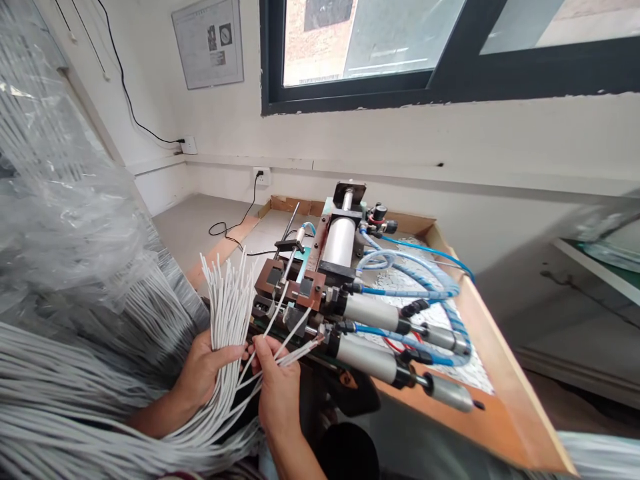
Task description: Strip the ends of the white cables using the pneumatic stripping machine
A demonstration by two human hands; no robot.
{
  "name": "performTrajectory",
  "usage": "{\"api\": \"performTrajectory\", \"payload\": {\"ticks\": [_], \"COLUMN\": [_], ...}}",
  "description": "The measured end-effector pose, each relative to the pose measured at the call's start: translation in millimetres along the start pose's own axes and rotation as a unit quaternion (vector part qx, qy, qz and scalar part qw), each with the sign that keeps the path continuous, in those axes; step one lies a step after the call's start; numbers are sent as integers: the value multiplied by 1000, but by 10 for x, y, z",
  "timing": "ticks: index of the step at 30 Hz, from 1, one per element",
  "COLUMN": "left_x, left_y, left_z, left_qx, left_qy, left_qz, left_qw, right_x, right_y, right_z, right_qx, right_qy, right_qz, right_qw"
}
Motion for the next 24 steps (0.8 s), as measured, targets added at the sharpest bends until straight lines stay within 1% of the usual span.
{"api": "performTrajectory", "payload": {"ticks": [2,4,10,14,17,20,22,24], "left_x": [-41,-54,-25,13,31,44,43,37], "left_y": [41,60,43,36,22,-10,-12,8], "left_z": [-2,-3,-8,-9,-10,-11,-9,-8], "left_qx": [16,22,14,14,11,-8,-12,-3], "left_qy": [18,23,12,-3,-16,-32,-35,-28], "left_qz": [-10,-18,-22,-29,-27,-26,-30,-32], "left_qw": [1000,999,1000,999,999,999,999,999], "right_x": [50,70,49,88,143,171,124,32], "right_y": [60,85,44,-14,-39,-41,7,65], "right_z": [10,7,-57,-79,-54,-10,6,16], "right_qx": [18,27,23,-8,-40,-69,-51,-14], "right_qy": [-17,-31,-59,-88,-101,-83,-38,16], "right_qz": [-11,-19,-41,-51,-32,25,59,80], "right_qw": [1000,999,997,995,994,994,996,997]}}
Point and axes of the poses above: each hand's wrist, its own z-axis away from the middle knuckle, its own y-axis out of the back of the hand, x = y × z, the point moved 9 cm from there along -z, towards the middle knuckle, and after that the axes turned 4 degrees about -z, right-handed, at the moved point
